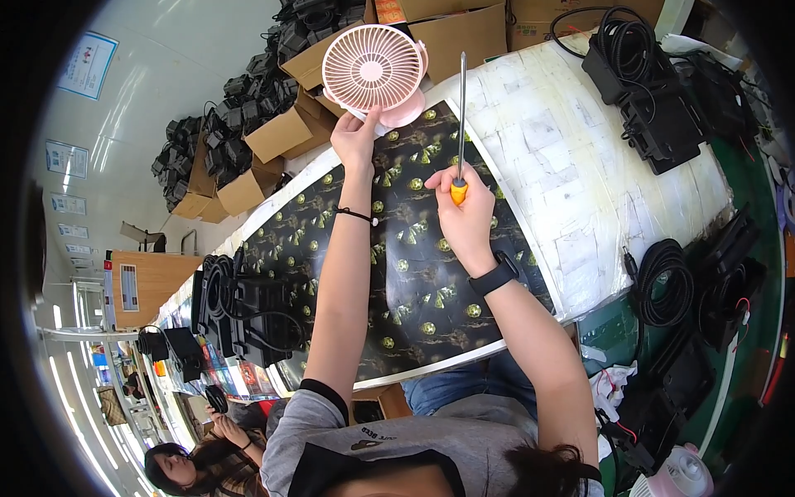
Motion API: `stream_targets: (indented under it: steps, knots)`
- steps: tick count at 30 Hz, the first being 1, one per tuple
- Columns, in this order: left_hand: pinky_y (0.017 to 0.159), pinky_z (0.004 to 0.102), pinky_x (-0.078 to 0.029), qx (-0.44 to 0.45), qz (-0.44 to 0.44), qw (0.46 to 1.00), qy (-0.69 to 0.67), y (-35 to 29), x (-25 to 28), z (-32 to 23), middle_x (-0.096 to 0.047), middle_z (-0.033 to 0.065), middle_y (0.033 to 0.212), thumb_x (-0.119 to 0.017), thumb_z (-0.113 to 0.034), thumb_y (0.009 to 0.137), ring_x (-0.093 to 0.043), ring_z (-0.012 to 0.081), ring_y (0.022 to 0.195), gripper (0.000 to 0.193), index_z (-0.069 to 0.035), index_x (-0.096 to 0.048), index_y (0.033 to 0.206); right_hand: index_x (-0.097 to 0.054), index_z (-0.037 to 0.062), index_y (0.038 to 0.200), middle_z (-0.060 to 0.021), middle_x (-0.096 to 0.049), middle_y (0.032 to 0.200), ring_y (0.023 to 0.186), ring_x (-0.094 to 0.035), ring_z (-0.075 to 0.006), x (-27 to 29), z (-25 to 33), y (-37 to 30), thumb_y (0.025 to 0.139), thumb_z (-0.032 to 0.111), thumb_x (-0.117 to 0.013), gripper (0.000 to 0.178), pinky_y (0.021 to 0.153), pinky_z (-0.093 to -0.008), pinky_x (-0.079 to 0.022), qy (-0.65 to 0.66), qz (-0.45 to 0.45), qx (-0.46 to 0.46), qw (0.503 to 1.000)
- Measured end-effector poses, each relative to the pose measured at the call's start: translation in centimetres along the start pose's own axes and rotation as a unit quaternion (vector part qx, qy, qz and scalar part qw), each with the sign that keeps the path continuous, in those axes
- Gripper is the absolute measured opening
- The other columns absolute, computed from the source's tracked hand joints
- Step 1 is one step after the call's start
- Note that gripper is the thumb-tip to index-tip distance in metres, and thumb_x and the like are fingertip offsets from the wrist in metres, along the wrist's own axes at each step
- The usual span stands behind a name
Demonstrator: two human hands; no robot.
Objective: Assembling electronic components into plastic housings and securing them with a screwdriver.
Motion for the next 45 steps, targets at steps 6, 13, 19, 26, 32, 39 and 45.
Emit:
stream_targets:
  steps: [6,13,19,26,32,39,45]
  knots:
    - [0.074,0.0245,-0.051,-0.055,-0.075,0.977,0.192,0.1,0.1,-0.1,-0.073,0.0083,0.094,-0.081,-0.019,0.08,-0.067,0.0109,0.083,0.039,0.004,-0.063,0.105,-0.045,0.0045,0.079,-0.0078,-0.068,0.081,0.077,-0.061,-0.0111,0.0,0.0,0.0,0.084,-0.012,-0.052,0.019,0.074,-0.0242,-0.047,0.002,-0.001,0.001,1.0]
    - [0.077,0.0278,-0.051,0.006,-0.049,0.941,0.334,-0.1,0.0,-1.2,-0.073,0.0074,0.095,-0.082,-0.032,0.077,-0.068,0.0136,0.084,0.047,0.0,-0.063,0.106,-0.045,0.0045,0.079,-0.0077,-0.068,0.081,0.077,-0.061,-0.011,0.1,-0.1,0.0,0.084,-0.012,-0.052,0.019,0.073,-0.0239,-0.047,0.011,0.0,0.003,1.0]
    - [0.088,0.0262,-0.049,-0.036,0.075,0.992,0.093,-0.1,1.9,0.3,-0.068,0.0105,0.106,-0.072,-0.013,0.089,-0.064,0.0126,0.097,0.023,0.002,-0.063,0.104,-0.045,0.0042,0.079,-0.0077,-0.068,0.081,0.077,-0.061,-0.0108,0.2,0.0,0.0,0.084,-0.013,-0.052,0.019,0.074,-0.0238,-0.047,-0.003,-0.002,0.002,1.0]
    - [0.075,0.028,-0.054,-0.086,-0.022,0.969,0.23,0.8,2.1,0.9,-0.073,0.0085,0.086,-0.074,-0.02,0.085,-0.07,0.016,0.081,0.021,-0.001,-0.069,0.093,-0.044,0.0044,0.079,-0.0082,-0.068,0.082,0.078,-0.061,-0.0107,-0.1,0.1,-0.1,0.084,-0.013,-0.052,0.02,0.074,-0.0236,-0.047,0.018,0.003,-0.003,1.0]
    - [0.074,0.0316,-0.052,-0.012,-0.064,0.915,0.397,0.6,1.1,-0.9,-0.074,0.0039,0.088,-0.077,-0.04,0.078,-0.071,0.018,0.083,0.035,-0.009,-0.073,0.093,-0.044,0.0046,0.079,-0.0076,-0.068,0.081,0.078,-0.06,-0.0104,0.1,-0.2,0.0,0.084,-0.012,-0.053,0.02,0.074,-0.0235,-0.046,0.009,-0.001,-0.003,1.0]
    - [0.076,0.0348,-0.052,0.0,-0.03,0.883,0.469,1.8,1.2,-1.0,-0.075,0.0006,0.092,-0.077,-0.047,0.074,-0.07,0.0191,0.088,0.04,-0.012,-0.072,0.092,-0.045,0.0047,0.08,-0.0077,-0.068,0.081,0.078,-0.061,-0.0112,0.0,0.1,-0.1,0.085,-0.011,-0.053,0.019,0.074,-0.0242,-0.047,0.005,0.002,-0.008,1.0]
    - [0.083,0.0347,-0.052,0.023,0.047,0.883,0.467,2.9,1.0,-0.9,-0.074,-0.0001,0.102,-0.072,-0.053,0.076,-0.069,0.02,0.098,0.048,-0.015,-0.073,0.105,-0.045,0.0047,0.08,-0.0076,-0.069,0.081,0.078,-0.062,-0.0115,0.2,0.1,0.0,0.085,-0.011,-0.053,0.018,0.074,-0.0238,-0.047,-0.002,-0.002,-0.007,1.0]
Point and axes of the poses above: each hand's wrist, its own y-axis towards the middle knuckle, its own x-axis out of the back of the hand, z = x × y, the point moved 3 cm from there along y, towards the middle knuckle
